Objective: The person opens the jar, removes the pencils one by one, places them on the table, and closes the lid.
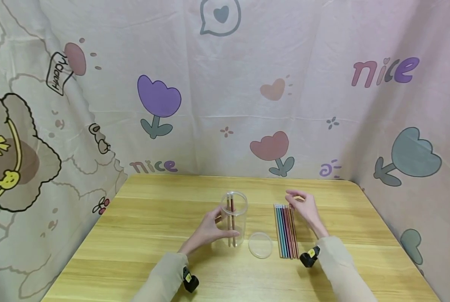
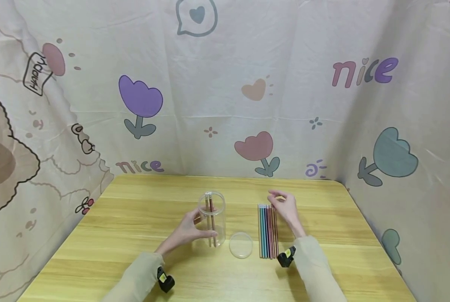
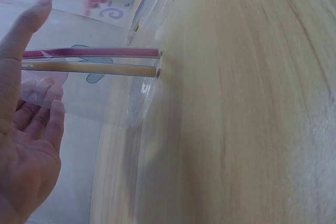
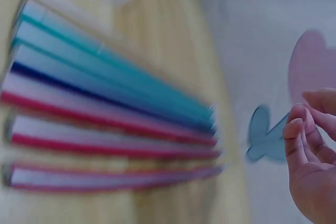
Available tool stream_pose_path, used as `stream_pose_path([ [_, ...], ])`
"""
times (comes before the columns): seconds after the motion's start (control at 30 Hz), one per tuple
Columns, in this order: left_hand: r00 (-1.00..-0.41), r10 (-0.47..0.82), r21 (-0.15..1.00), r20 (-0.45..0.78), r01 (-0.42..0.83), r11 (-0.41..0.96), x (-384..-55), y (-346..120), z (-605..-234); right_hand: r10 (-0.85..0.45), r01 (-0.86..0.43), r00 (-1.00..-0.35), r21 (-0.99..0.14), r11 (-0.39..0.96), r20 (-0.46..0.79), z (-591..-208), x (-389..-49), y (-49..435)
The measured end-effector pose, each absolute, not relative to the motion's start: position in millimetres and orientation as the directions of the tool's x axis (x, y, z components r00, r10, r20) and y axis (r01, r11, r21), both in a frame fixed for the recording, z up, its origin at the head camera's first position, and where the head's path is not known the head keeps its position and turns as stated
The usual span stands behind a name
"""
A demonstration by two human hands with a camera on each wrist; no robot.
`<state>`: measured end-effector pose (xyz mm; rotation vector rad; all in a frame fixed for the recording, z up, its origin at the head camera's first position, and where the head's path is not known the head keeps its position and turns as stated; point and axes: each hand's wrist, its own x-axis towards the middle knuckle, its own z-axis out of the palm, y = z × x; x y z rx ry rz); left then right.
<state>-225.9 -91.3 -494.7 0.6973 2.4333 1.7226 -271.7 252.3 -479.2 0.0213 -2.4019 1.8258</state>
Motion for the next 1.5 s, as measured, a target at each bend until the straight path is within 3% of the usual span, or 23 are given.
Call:
stream_pose_path([
  [0.27, -0.885, 0.412, 0.902, 0.218, 0.344, 0.261, -227, -92, -496, -0.061, -0.278, -0.961, -0.943, 0.184, 0.272, -439, -263, 212],
  [0.5, -0.888, 0.418, 0.909, 0.194, 0.323, 0.265, -227, -94, -494, -0.233, -0.452, -0.886, -0.86, 0.236, 0.402, -409, -255, 175],
  [0.77, -0.885, 0.428, 0.91, 0.186, 0.319, 0.265, -228, -94, -494, -0.443, -0.544, -0.802, -0.796, 0.267, 0.4, -385, -250, 139],
  [1.5, -0.871, 0.445, 0.906, 0.21, 0.344, 0.246, -229, -92, -494, -0.531, -0.663, -0.713, -0.688, 0.295, 0.459, -391, -251, 124],
])
